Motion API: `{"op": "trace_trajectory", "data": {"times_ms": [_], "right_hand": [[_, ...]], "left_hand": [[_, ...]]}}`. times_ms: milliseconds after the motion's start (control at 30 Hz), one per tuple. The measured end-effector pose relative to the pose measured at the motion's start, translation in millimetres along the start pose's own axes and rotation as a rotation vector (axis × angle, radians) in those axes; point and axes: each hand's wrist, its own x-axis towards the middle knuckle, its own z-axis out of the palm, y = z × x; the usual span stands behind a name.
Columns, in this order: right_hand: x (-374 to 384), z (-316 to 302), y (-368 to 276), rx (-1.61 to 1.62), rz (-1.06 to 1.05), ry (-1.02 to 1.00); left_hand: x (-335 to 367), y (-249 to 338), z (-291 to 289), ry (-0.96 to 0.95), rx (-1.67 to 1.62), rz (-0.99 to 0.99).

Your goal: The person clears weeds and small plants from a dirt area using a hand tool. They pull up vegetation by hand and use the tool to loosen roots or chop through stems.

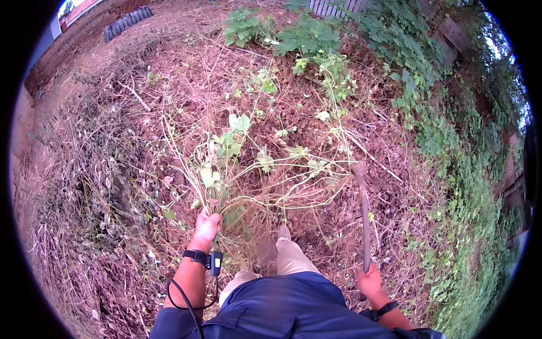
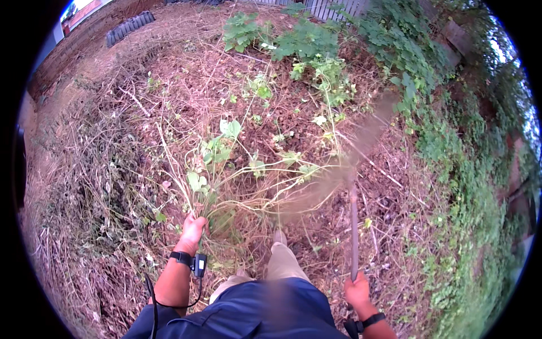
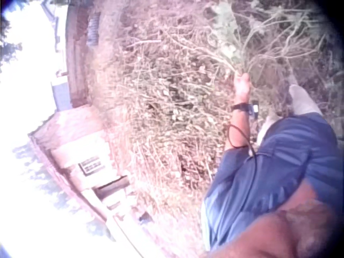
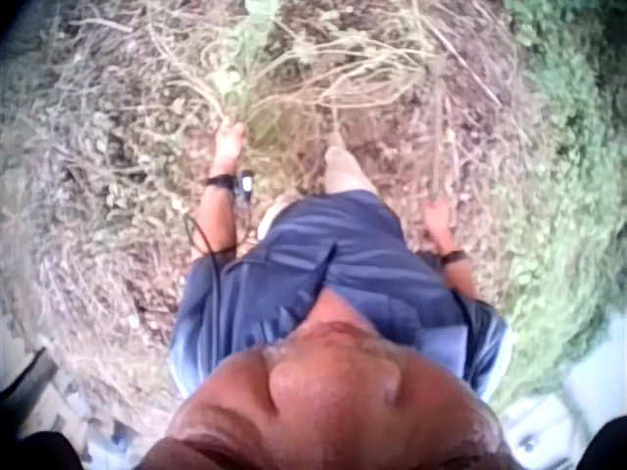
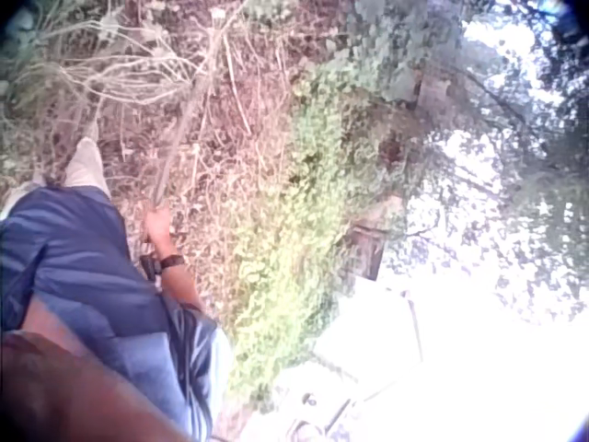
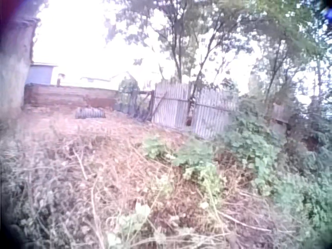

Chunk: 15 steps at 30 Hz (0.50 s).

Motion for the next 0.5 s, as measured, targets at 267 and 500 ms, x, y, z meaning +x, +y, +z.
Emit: {"op": "trace_trajectory", "data": {"times_ms": [267, 500], "right_hand": [[156.8, 41.5, -104.0, -0.043, -0.123, -0.057], [291.1, 127.3, -203.6, 0.751, 0.035, -0.16]], "left_hand": [[0.4, -12.2, -11.7, 0.013, 0.085, -0.029], [-18.7, -11.0, -6.9, 0.145, 0.143, -0.152]]}}
